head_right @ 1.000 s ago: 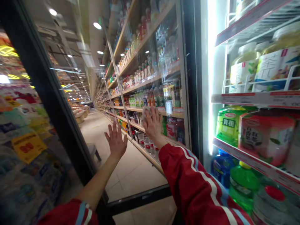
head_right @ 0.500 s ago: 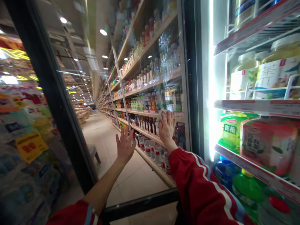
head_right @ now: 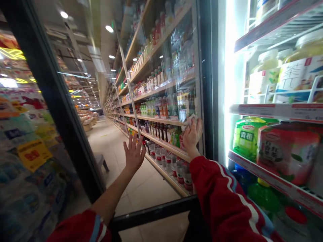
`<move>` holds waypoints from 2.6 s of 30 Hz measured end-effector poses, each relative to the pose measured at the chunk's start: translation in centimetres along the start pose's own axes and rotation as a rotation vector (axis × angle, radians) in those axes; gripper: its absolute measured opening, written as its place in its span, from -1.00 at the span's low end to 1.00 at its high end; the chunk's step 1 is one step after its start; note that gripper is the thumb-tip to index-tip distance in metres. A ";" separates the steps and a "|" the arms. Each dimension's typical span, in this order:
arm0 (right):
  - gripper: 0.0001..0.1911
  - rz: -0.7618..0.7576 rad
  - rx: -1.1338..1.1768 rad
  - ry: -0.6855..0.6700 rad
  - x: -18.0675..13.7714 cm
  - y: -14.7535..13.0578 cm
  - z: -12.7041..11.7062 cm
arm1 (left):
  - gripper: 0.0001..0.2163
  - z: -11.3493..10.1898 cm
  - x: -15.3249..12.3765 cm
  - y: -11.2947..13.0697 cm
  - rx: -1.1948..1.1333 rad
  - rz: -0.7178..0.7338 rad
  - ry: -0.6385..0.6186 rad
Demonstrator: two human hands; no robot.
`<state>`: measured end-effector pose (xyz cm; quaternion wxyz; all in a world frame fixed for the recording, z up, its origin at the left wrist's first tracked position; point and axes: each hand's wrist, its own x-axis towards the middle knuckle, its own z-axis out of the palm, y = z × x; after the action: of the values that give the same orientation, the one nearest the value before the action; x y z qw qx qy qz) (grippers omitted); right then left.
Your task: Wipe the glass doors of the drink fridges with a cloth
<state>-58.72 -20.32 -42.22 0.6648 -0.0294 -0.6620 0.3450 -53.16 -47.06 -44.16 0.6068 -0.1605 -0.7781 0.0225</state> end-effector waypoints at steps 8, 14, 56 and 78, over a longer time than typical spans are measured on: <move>-0.52 -0.417 -0.038 -0.207 -5.0 -2.7 0.5 | -0.56 -0.1 0.0 0.0 -0.007 -0.015 0.000; -0.49 -0.175 -0.070 -0.060 -3.7 0.5 -0.3 | -0.53 0.0 -0.3 -0.1 -0.051 -0.020 -0.018; -0.48 -0.306 0.029 -0.266 -8.3 -6.6 1.0 | -0.55 -0.4 -3.9 1.1 -0.091 0.003 -0.069; -0.47 -0.243 0.177 -0.316 -10.7 -7.0 -1.0 | -0.64 0.7 -2.9 -1.1 -0.071 0.027 0.029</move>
<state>-53.69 -30.54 -48.11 0.5895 0.1636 -0.7238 0.3192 -53.47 -48.78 -46.84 0.6118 -0.1927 -0.7672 0.0007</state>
